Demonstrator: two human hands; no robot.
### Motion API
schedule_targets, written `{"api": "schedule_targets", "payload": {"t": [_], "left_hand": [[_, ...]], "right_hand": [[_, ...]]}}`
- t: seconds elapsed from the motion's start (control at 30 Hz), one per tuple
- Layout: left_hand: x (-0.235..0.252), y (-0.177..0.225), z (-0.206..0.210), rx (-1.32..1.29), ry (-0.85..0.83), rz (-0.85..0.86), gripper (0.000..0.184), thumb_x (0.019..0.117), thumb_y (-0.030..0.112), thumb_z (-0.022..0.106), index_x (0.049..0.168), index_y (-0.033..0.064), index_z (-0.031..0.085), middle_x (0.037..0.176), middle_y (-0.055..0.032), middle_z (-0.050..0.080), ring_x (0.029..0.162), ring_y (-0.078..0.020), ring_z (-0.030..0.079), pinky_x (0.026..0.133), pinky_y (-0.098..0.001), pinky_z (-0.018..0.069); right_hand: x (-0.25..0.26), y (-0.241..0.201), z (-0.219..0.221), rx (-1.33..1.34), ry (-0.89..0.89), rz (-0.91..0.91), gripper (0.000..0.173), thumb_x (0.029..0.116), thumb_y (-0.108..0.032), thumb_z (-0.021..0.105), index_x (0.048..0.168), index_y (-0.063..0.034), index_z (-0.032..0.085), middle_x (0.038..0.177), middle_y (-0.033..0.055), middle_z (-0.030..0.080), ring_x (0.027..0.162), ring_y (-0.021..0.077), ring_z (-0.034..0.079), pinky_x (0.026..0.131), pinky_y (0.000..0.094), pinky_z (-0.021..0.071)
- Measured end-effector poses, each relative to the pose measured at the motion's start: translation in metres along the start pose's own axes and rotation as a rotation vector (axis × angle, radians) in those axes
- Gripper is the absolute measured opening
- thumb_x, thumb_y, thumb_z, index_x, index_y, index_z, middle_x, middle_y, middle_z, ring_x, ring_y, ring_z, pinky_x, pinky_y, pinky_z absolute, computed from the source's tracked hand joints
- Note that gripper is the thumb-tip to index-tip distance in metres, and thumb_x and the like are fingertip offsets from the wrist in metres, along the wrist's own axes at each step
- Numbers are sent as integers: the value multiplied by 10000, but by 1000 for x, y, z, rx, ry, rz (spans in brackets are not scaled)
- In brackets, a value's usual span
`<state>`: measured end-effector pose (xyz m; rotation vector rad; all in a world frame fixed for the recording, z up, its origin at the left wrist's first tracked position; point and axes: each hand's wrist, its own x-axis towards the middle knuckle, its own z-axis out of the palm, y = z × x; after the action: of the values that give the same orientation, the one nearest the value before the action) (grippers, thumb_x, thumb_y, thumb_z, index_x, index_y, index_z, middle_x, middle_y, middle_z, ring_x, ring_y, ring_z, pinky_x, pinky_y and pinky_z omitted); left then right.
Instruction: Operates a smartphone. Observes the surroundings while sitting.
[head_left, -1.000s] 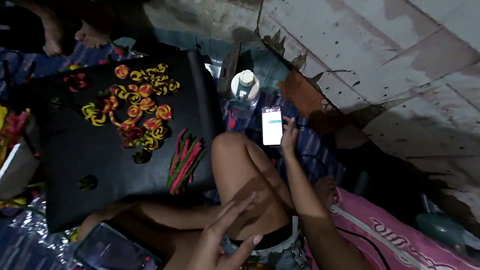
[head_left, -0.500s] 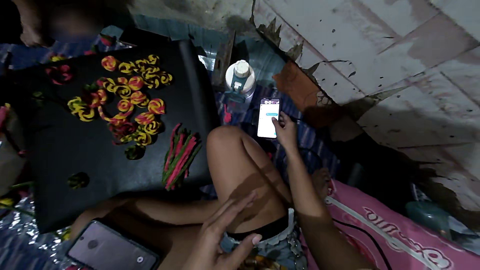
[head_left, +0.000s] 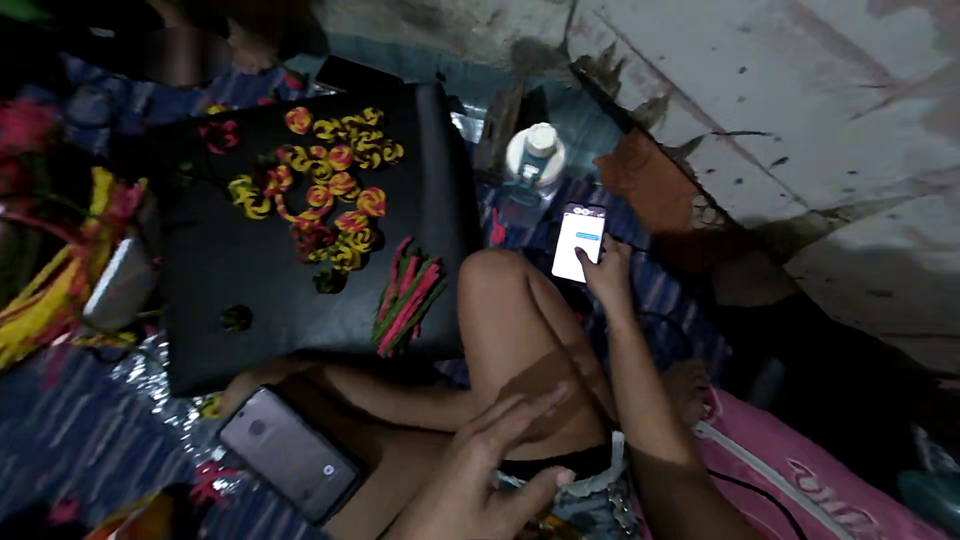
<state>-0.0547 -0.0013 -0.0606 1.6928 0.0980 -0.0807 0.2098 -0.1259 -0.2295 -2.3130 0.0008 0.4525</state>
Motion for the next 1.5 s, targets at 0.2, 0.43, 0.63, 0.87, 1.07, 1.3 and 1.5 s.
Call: {"api": "schedule_targets", "payload": {"t": [0.2,0.43,0.63,0.87,1.07,1.3,1.5], "left_hand": [[-1,-3,7,-20,-6,-48,508,981,134,676,1439,-38,538,1356,-172,642,1261,-205,620,1099,-373,484],[-8,-13,16,102,44,-134,522,988,150,666,1474,18,528,1397,-171,617,1289,-251,602,1100,-421,477],[-15,-21,12,262,133,-148,518,1002,175,642,1481,26,515,1396,-186,607,1295,-284,595,1099,-457,467],[-17,-26,32,257,190,98,191,968,93,661,1101,-28,727,1020,-156,732,979,-267,706,930,-426,551],[-24,-30,43,197,344,280,163,939,100,687,1026,-21,754,974,-147,747,951,-263,721,892,-412,557],[-36,-30,34,152,373,284,149,935,100,688,1008,-12,753,958,-136,745,932,-245,724,886,-387,557],[-41,-24,31,154,208,174,179,925,123,702,1048,-1,741,975,-155,737,926,-288,722,830,-441,563]], "right_hand": [[-6,-3,6,-78,56,-45,717,982,-305,682,1508,94,402,1496,380,393,1394,502,410,1152,571,363],[-25,-22,-14,-44,151,-272,740,967,-274,687,1519,104,370,1503,416,352,1380,549,396,1144,593,354],[-68,-75,-22,107,83,-747,462,982,-241,623,1324,69,624,1336,326,568,1163,334,602,928,371,528],[-96,-122,30,-32,-475,-1253,395,1018,-344,583,1246,-50,716,1143,165,716,991,253,692,866,434,561],[-103,-157,84,-319,-747,-1491,287,932,-123,686,1194,-10,718,1172,265,678,1105,478,650,930,645,516],[-124,-159,97,-472,-898,-1576,236,971,-155,642,1093,25,734,1071,264,705,1020,474,687,865,643,546],[-200,-147,109,-265,-1054,-1761,445,1023,-458,508,1249,-147,731,1194,217,687,1091,419,667,874,578,546]]}}
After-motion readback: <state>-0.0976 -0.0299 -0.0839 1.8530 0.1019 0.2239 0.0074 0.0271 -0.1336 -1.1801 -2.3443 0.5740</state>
